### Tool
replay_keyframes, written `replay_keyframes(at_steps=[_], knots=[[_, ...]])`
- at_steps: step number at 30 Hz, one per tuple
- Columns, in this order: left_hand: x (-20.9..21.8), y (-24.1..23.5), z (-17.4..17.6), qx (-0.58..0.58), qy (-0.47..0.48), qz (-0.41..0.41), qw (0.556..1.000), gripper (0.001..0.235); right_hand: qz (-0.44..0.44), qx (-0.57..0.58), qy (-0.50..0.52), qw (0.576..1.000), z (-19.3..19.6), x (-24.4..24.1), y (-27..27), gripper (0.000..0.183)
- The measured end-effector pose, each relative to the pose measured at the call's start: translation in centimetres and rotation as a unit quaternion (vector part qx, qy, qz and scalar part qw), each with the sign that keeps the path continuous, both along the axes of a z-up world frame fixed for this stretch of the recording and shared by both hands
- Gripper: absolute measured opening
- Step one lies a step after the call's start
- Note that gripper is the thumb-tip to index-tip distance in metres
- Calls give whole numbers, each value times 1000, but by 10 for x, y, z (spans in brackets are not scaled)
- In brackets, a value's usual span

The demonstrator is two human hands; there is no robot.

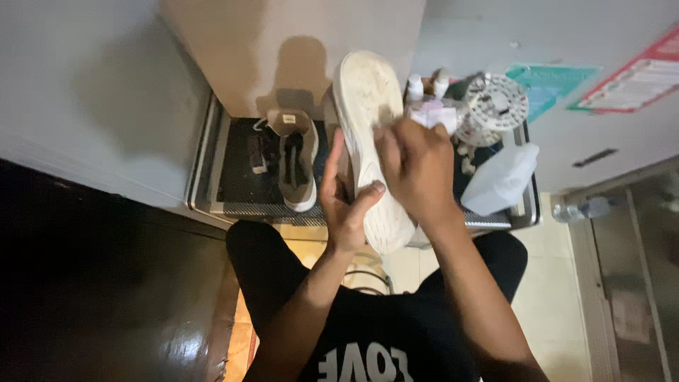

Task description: The person scrubs the sole and sides of a beige sneaker using a small brush and a cloth. They rotate the shoe to access different areas and continue scrubbing the sole throughout the clip.

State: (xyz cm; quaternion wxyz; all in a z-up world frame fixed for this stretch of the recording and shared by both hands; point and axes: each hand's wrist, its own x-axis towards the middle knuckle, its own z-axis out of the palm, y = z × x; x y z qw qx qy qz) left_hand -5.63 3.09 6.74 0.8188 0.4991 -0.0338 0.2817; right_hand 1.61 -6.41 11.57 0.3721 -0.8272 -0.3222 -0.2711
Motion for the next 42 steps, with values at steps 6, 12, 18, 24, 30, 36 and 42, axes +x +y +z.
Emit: replay_keyframes(at_steps=[6, 12, 18, 24, 30, 36, 42], knots=[[0, 9, 3, -2, 0, 46, 999, 92, 52, -31, 31, 998, 3, -41, -4, 35], [0, 6, -13, 44, 1, 78, 996, 93, 23, -58, 76, 995, 2, -46, -12, 37], [-4, 11, -4, 53, -31, 69, 996, 97, 57, 0, 114, 992, -1, -61, -23, 24], [-1, 13, -7, 93, -44, 49, 994, 88, 65, 80, 57, 993, -22, -27, -25, 15], [-5, 13, -8, 84, -48, 70, 993, 88, 104, 177, 91, 974, -6, -30, -16, 13], [-10, 23, 9, 33, -40, 17, 999, 93, 166, 129, 85, 974, -4, -51, -35, 21], [-15, 9, 17, -17, -36, -38, 999, 106, 168, 96, 34, 981, -19, -58, -57, 25]])
